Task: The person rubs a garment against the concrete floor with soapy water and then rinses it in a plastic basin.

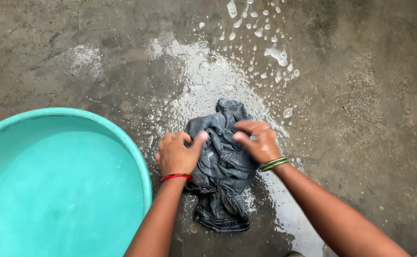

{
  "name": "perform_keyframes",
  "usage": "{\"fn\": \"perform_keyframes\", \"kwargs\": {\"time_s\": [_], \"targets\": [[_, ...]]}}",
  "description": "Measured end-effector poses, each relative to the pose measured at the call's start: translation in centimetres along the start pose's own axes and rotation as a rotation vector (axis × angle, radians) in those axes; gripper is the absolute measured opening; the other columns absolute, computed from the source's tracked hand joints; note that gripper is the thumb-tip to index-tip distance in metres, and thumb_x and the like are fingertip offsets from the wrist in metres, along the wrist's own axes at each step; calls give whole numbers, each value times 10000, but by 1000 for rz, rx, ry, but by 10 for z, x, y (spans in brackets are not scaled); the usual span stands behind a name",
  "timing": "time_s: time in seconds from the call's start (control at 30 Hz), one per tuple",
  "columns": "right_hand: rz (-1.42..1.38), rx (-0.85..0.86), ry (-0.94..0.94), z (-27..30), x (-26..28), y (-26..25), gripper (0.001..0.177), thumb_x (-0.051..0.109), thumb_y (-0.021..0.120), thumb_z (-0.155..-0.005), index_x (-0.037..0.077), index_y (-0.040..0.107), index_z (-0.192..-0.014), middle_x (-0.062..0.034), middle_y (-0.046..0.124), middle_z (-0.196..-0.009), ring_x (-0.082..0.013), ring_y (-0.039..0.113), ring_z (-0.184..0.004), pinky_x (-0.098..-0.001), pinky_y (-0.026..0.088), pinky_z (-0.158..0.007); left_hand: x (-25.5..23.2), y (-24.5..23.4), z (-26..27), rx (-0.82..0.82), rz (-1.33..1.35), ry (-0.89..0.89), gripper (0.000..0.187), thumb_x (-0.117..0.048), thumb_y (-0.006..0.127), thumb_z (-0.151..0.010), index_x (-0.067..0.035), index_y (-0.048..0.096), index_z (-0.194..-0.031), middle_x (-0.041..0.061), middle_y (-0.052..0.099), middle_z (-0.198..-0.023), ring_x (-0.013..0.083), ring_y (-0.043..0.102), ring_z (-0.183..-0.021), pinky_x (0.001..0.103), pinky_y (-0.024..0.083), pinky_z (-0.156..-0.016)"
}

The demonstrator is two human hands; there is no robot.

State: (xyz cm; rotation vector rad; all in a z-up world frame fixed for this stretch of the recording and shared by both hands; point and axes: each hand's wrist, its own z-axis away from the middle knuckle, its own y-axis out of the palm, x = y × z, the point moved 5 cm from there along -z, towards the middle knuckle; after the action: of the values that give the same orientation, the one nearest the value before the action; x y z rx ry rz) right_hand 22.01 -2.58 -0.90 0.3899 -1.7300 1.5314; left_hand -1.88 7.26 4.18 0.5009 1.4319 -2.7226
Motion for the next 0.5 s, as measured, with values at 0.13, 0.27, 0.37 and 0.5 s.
{"fn": "perform_keyframes", "kwargs": {"time_s": [0.13, 0.27, 0.37, 0.5], "targets": [[-270, -262, 331, -6, -23, -30, 470, 412, 663, -922, 72, 703, -1244, -92, 740, -1173, -279, 712, -1097, -442, 563, -984, 5, -4, 7, -966, 181, 80, 595, -584, 582, -935, -105, 672, -1277, 180, 565, -1404, 347, 482, -1326, 577, 372, -1055], [-434, -118, -20, 6, 71, 39, 383, 321, 652, -955, 27, 689, -1198, -130, 701, -1099, -302, 681, -1031, -419, 540, -927, -48, 23, 7, -815, 401, 326, 440, -482, 656, -917, -78, 694, -1088, 201, 590, -1198, 440, 510, -1127, 541, 421, -913], [-248, -194, -196, 27, 99, -7, 319, 252, 644, -980, -6, 678, -1163, -158, 671, -1044, -320, 658, -982, -401, 522, -885, -52, 16, 22, -547, 848, 335, 397, -449, 525, -1064, -72, 635, -1013, 134, 639, -1044, 345, 611, -1042, 476, 485, -932], [-189, -215, -336, 73, 91, -42, 222, 217, 587, -1023, 33, 692, -1089, -109, 644, -948, -272, 641, -880, -385, 528, -809, -39, 9, 102, -756, 693, 758, 338, -403, 524, -1044, -68, 562, -1014, 161, 577, -1040, 322, 546, -1017, 512, 442, -931]]}}
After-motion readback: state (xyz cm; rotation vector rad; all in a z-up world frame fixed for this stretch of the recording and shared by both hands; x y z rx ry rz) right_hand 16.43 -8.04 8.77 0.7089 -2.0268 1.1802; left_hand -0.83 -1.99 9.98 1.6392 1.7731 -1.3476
